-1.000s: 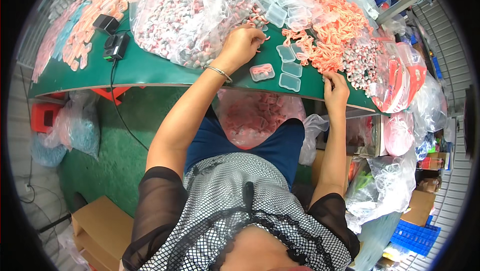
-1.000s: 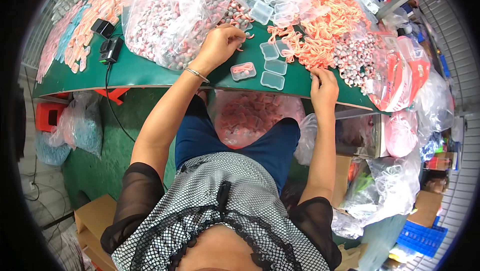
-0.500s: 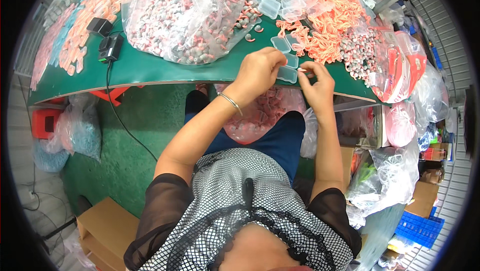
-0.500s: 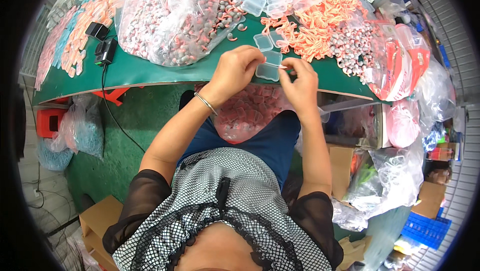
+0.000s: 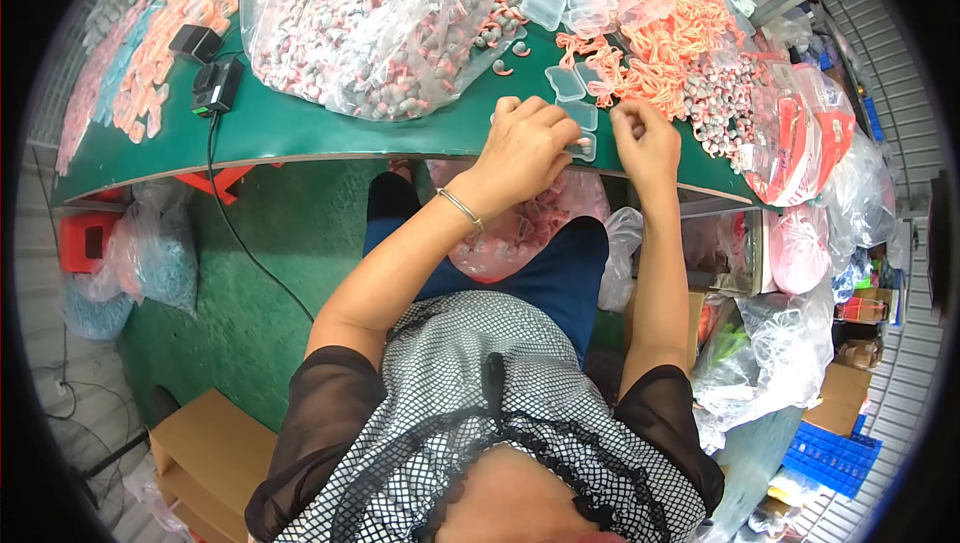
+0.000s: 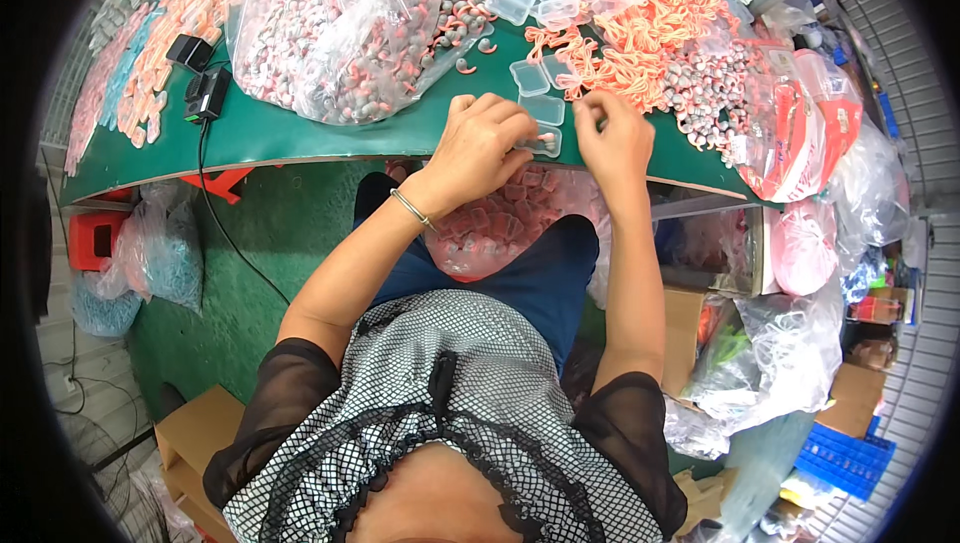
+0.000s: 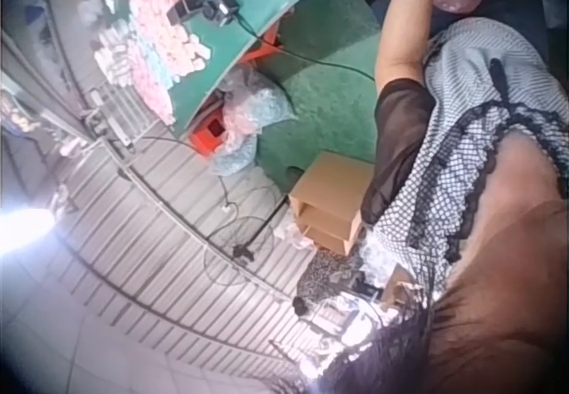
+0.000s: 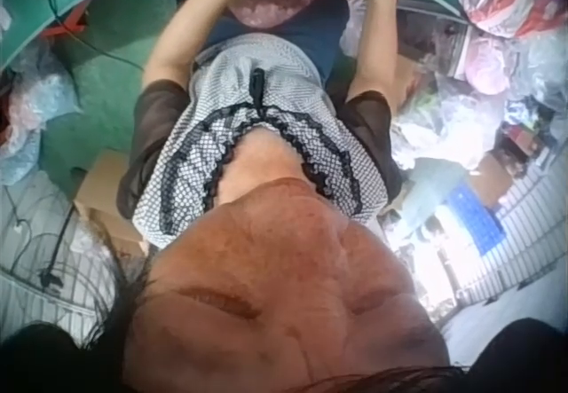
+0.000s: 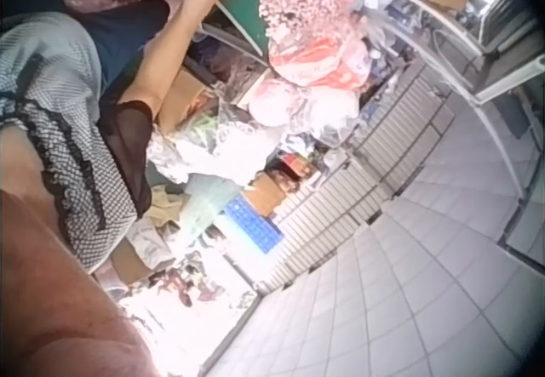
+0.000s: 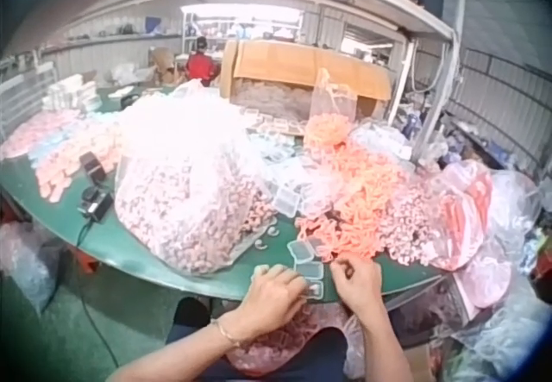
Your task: Picking small pink components from a large bag and placing them into small clear plastic containers on a workbench.
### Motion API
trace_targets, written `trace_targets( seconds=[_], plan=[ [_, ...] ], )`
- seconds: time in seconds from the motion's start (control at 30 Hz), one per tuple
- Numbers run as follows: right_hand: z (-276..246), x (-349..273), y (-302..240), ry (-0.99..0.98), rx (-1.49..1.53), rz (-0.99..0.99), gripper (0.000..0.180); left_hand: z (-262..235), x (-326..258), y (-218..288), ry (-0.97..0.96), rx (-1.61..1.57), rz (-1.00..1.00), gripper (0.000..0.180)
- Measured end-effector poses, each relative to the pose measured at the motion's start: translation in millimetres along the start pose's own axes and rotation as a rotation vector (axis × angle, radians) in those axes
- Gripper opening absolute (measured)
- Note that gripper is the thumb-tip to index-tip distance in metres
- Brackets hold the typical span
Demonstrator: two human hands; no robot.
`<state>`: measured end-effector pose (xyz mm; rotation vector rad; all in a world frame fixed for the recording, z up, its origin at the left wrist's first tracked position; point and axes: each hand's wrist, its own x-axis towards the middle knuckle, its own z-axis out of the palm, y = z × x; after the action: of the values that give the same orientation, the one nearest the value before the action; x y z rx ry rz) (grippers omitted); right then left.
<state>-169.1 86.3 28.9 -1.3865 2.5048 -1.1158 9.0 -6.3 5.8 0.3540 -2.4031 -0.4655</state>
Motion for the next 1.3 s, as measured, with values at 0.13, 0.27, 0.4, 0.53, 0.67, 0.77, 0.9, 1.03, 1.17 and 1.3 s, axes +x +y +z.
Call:
trace_targets(
  seconds=[0.13,0.27,0.4,0.53,0.67,0.77,0.9,1.03,1.17,1.3],
  plan=[
    [23,21,12,0.160,-0.345,-0.220,0.022,0,5,2,0.065,0.045,-0.041,0.039],
    [30,31,18,0.123,-0.387,-0.170,0.019,-2,11,0,-0.075,0.094,-0.037,0.048],
    [10,20,23,0.051,-0.087,-0.082,0.016,-5,9,-3,-0.096,0.088,-0.065,0.054],
    [-13,3,34,-0.091,0.327,0.073,0.015,-2,10,-2,-0.061,0.046,-0.094,0.056],
    [-10,7,22,-0.021,0.637,0.060,0.012,-2,11,-2,-0.066,0.031,-0.100,0.059],
    [-5,11,15,0.025,0.874,0.108,0.011,-1,10,-3,-0.069,0.023,-0.108,0.061],
    [-5,-6,16,-0.208,0.528,-0.182,0.009,-1,8,-2,-0.059,-0.017,-0.111,0.064],
    [-7,-11,5,-0.278,0.374,-0.329,0.014,-6,6,1,-0.095,-0.046,-0.120,0.065],
    [-8,-9,6,-0.305,0.157,-0.568,0.019,-2,0,1,-0.043,-0.030,-0.075,0.051],
    [-6,-4,5,-0.342,0.114,-0.565,0.019,-1,-2,-2,-0.038,0.007,-0.034,0.039]
  ],
)
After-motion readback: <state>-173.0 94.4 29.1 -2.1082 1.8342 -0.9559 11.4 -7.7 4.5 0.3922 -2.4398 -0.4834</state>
